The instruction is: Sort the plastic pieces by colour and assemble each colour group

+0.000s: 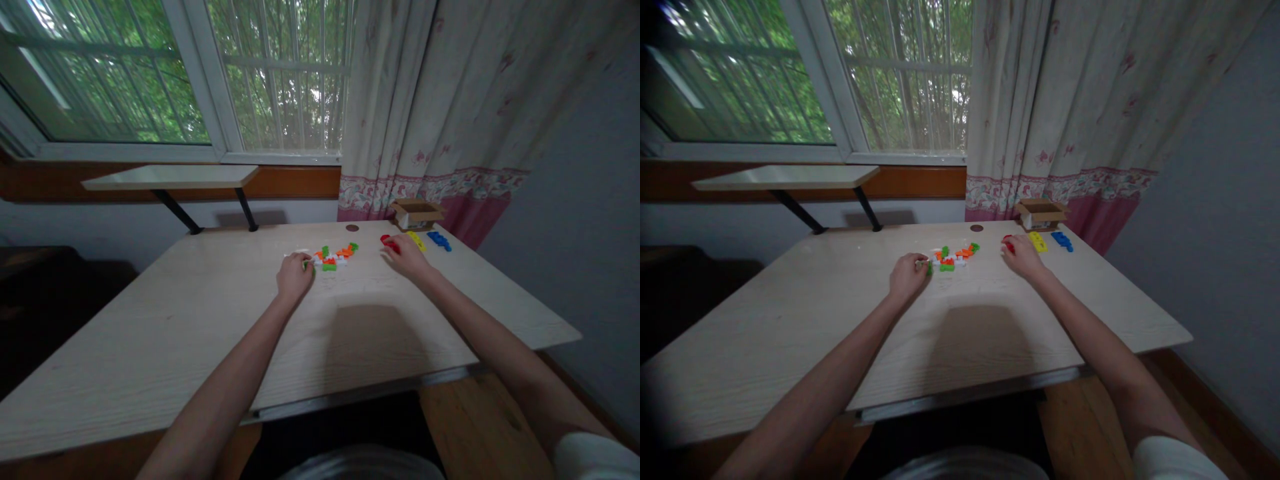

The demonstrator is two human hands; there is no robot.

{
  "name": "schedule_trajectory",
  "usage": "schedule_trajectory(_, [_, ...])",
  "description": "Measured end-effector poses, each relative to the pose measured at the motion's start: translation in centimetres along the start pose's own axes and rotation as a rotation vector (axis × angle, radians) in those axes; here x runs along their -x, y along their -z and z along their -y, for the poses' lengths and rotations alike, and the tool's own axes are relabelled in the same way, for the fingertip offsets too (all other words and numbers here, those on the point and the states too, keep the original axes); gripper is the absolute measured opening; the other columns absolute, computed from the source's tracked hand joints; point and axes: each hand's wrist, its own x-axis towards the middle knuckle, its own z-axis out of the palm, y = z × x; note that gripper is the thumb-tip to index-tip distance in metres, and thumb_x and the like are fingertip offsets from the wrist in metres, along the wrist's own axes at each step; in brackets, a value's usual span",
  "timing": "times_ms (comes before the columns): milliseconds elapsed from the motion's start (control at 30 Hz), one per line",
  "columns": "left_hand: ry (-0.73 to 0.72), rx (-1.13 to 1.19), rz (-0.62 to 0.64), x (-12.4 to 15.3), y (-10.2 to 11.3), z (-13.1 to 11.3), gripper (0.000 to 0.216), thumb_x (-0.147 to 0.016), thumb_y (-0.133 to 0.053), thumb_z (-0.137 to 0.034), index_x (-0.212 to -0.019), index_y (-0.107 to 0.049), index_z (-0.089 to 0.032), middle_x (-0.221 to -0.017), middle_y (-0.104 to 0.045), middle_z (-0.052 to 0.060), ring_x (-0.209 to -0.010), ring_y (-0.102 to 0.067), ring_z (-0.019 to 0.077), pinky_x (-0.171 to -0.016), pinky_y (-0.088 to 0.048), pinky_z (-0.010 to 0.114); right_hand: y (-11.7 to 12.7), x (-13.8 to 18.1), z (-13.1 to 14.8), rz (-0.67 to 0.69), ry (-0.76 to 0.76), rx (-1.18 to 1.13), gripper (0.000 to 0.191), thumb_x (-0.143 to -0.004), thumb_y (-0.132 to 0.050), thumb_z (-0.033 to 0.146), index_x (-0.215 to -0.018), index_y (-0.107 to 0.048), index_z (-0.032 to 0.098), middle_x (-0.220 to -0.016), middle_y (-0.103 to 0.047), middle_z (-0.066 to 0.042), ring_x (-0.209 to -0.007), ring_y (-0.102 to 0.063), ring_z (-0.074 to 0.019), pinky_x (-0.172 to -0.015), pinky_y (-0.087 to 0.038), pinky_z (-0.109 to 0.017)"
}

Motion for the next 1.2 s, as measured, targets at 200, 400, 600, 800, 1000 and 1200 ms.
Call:
schedule_trajectory(200, [-0.015,0.036,0.004,0.0,0.1,0.1,0.025,-0.081,-0.048,-0.031,-0.094,-0.066,-0.020,-0.103,-0.064,0.009,-0.103,-0.053,0.0274,-0.084,-0.045,0.038,-2.7,-1.2,6.8,0.158,0.188,-0.110,0.026,-0.085,-0.051,0.030,-0.104,-0.061,0.016,-0.102,-0.063,-0.012,-0.097,-0.055,-0.0235,-0.088,-0.041,-0.038])
schedule_trajectory(400, [-0.215,0.022,-0.007,0.2,-0.5,0.2,0.045,-0.073,-0.060,-0.038,-0.113,-0.060,-0.016,-0.125,-0.051,0.015,-0.119,-0.042,0.0308,-0.100,-0.037,0.043,-5.5,-1.9,6.6,0.162,0.087,-0.266,0.048,-0.082,-0.055,0.041,-0.122,-0.051,0.014,-0.122,-0.055,-0.015,-0.115,-0.049,-0.0253,-0.098,-0.038,-0.043])
schedule_trajectory(600, [-0.303,-0.029,0.110,0.5,-1.3,0.4,0.068,-0.074,-0.059,-0.044,-0.130,-0.043,-0.010,-0.137,-0.041,0.021,-0.129,-0.033,0.0340,-0.105,-0.028,0.047,-6.7,-0.4,5.3,0.196,0.129,-0.213,0.065,-0.082,-0.050,0.054,-0.131,-0.044,0.012,-0.136,-0.044,-0.018,-0.128,-0.038,-0.0276,-0.106,-0.030,-0.046])
schedule_trajectory(800, [-0.307,-0.041,0.270,0.8,-1.6,0.2,0.062,-0.082,-0.049,-0.044,-0.135,-0.035,-0.015,-0.142,-0.037,0.020,-0.131,-0.034,0.0322,-0.103,-0.030,0.049,-6.1,-0.1,6.0,0.241,0.177,-0.145,0.069,-0.083,-0.046,0.057,-0.136,-0.038,0.013,-0.140,-0.042,-0.017,-0.130,-0.036,-0.0268,-0.107,-0.030,-0.045])
schedule_trajectory(1000, [-0.302,0.031,0.304,0.5,-1.3,0.5,0.068,-0.081,-0.049,-0.036,-0.140,-0.024,-0.014,-0.145,-0.034,0.018,-0.132,-0.034,0.0291,-0.102,-0.033,0.047,-5.7,0.0,6.1,0.261,0.189,-0.116,0.065,-0.085,-0.044,0.056,-0.136,-0.039,0.016,-0.139,-0.044,-0.014,-0.129,-0.037,-0.0263,-0.105,-0.030,-0.045])
schedule_trajectory(1200, [-0.305,-0.004,0.293,-0.1,-0.2,1.0,0.068,-0.077,-0.054,-0.035,-0.136,-0.031,-0.011,-0.138,-0.043,0.018,-0.125,-0.042,0.0299,-0.100,-0.036,0.044,-5.6,0.3,6.0,0.272,0.148,-0.101,0.065,-0.084,-0.044,0.057,-0.135,-0.041,0.016,-0.139,-0.043,-0.014,-0.128,-0.038,-0.0265,-0.104,-0.031,-0.044])
